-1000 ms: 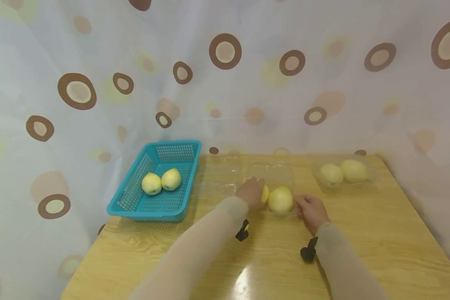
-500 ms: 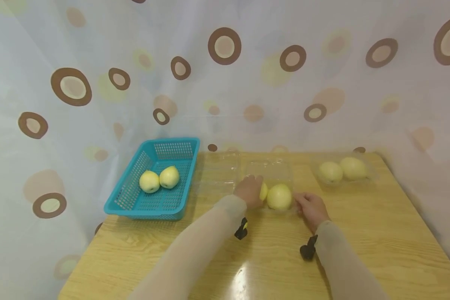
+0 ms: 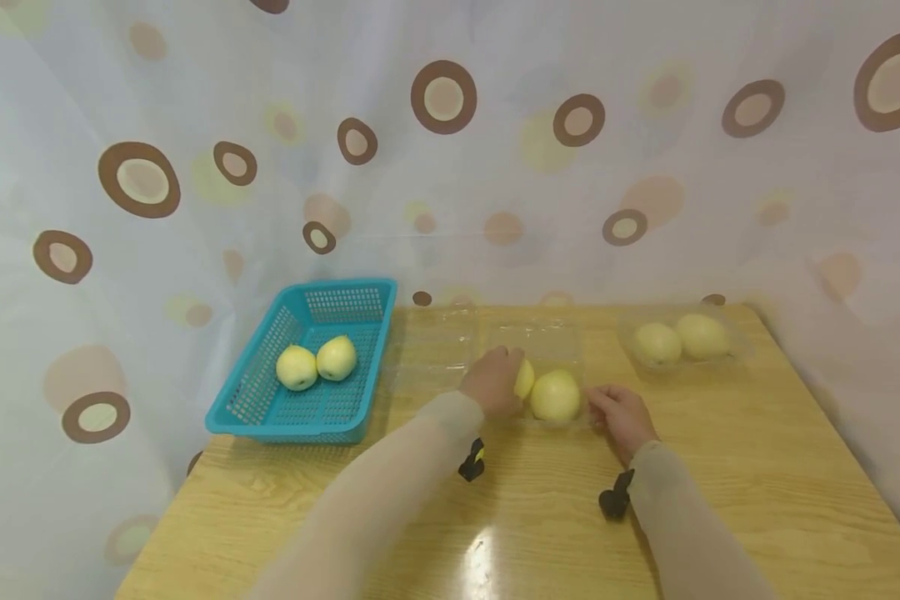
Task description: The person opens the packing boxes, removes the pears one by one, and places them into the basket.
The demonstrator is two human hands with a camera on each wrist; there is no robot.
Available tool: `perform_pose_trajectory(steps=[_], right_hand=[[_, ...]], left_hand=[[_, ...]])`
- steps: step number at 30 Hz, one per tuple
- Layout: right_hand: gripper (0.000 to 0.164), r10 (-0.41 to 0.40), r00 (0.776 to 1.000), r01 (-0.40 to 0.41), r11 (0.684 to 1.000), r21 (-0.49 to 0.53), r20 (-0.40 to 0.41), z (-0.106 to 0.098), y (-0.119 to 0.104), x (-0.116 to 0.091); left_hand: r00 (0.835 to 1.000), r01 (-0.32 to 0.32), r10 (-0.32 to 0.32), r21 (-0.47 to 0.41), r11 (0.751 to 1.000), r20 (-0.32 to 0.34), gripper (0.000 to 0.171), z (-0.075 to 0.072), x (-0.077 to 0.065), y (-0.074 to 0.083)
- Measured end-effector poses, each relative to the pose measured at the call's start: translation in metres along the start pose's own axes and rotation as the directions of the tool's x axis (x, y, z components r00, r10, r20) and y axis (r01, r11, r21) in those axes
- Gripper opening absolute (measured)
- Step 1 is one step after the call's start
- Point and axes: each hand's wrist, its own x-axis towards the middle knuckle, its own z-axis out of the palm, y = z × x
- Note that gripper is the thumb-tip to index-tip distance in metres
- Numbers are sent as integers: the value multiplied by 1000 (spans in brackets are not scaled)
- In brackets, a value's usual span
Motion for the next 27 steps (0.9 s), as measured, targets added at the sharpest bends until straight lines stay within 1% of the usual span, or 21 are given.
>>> perform_pose_trajectory(steps=[5,12,16,20,23,27], right_hand=[[22,-35,999,33,999,41,42,-1,-4,-2],[21,-48,998,48,999,-1,37,-3,-3,-1],[21,-32,999,32,999,13,44,-2,0,-2],[22,-6,999,5,1000,21,45,0,2,-4],[23,7,999,-7,1000,6,32,1,1,-5],[25,14,1000,-13,1000,-12,23,1,-1,-6]], left_hand=[[999,-29,27,-34,999,-44,63,-9,-1,1],[997,-40,35,-60,997,-69,73,-21,-10,6],[997,-42,35,-99,994,-75,75,-29,-18,12],[996,-60,53,-107,992,-69,76,-35,-24,16],[994,-79,72,-99,992,-77,78,-37,-26,17],[992,-80,69,-108,991,-104,81,-37,-27,14]])
